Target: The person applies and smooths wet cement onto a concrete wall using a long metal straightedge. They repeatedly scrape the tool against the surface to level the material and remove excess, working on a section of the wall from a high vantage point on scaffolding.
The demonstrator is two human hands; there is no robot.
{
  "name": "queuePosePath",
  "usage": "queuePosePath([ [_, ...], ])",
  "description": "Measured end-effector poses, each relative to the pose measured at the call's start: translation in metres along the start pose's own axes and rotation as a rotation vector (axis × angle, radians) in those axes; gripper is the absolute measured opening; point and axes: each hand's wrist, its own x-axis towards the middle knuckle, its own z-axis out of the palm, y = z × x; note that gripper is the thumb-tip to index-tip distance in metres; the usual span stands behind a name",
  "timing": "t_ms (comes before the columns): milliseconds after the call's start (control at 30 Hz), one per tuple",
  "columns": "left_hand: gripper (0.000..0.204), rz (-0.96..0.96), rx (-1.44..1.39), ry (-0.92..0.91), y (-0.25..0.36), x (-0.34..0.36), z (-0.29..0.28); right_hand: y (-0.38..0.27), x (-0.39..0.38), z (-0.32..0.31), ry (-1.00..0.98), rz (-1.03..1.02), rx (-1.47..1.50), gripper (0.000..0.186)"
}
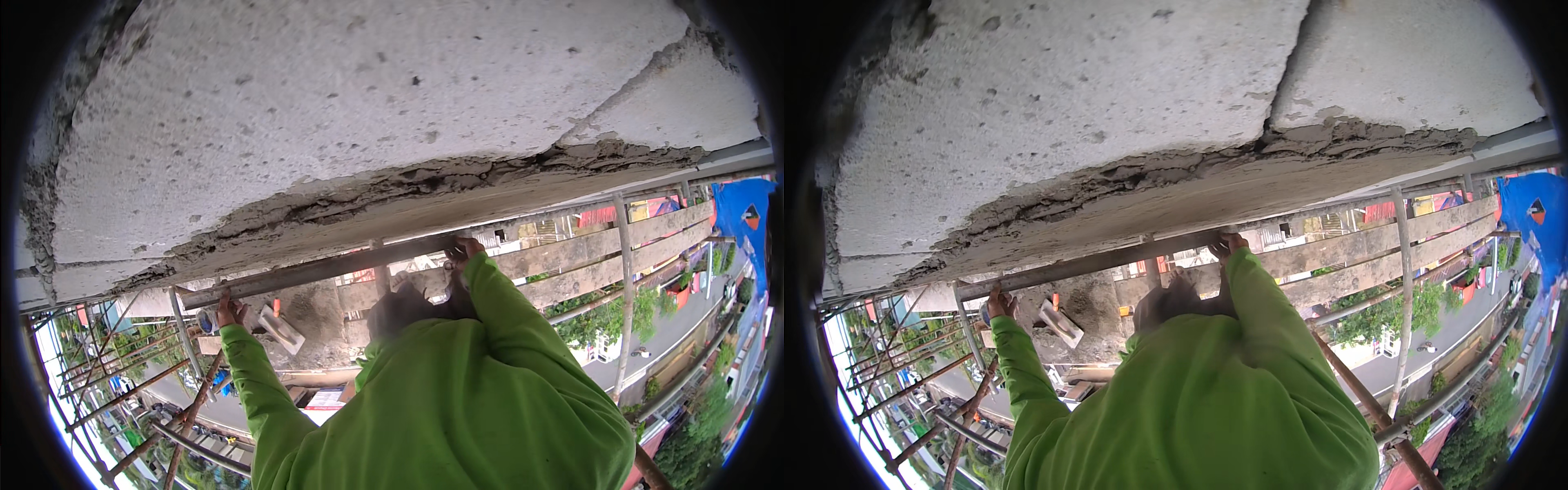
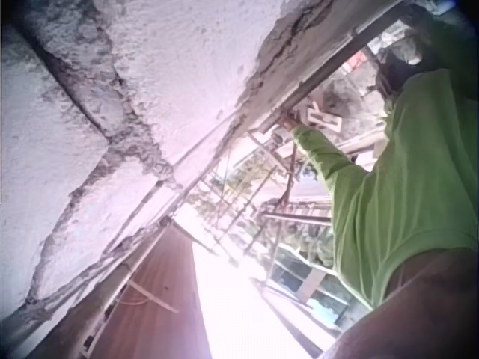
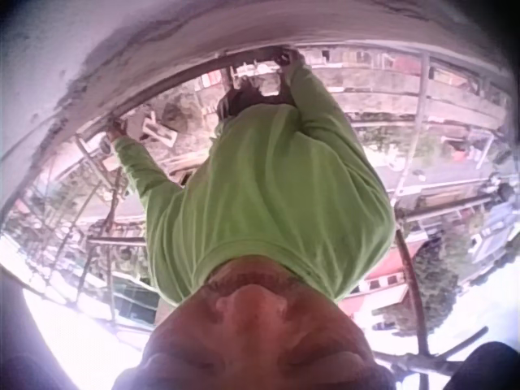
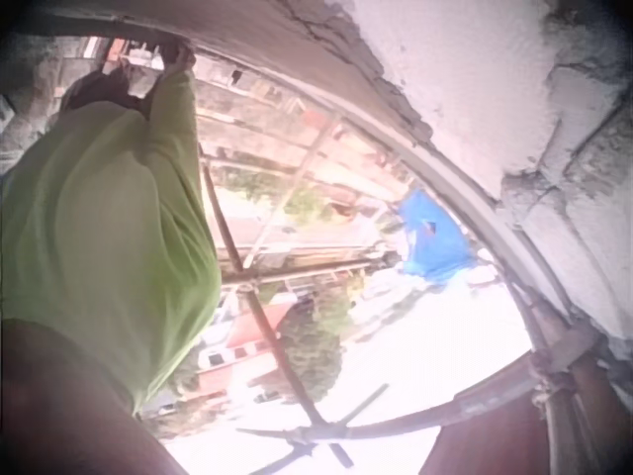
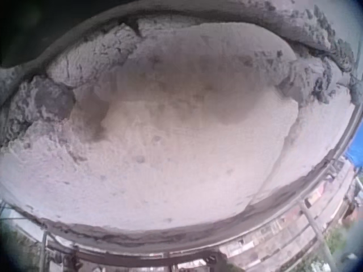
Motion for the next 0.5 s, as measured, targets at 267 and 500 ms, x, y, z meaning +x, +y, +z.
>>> queuePosePath([
  [267,0.028,0.052,-0.136,0.192,0.024,0.066,-0.035,0.028,0.0,0.055,-0.029,0.01,-0.168,0.021],
  [500,0.026,0.107,-0.182,0.334,0.053,0.109,-0.06,0.073,0.037,0.071,-0.095,0.005,-0.275,0.025],
])
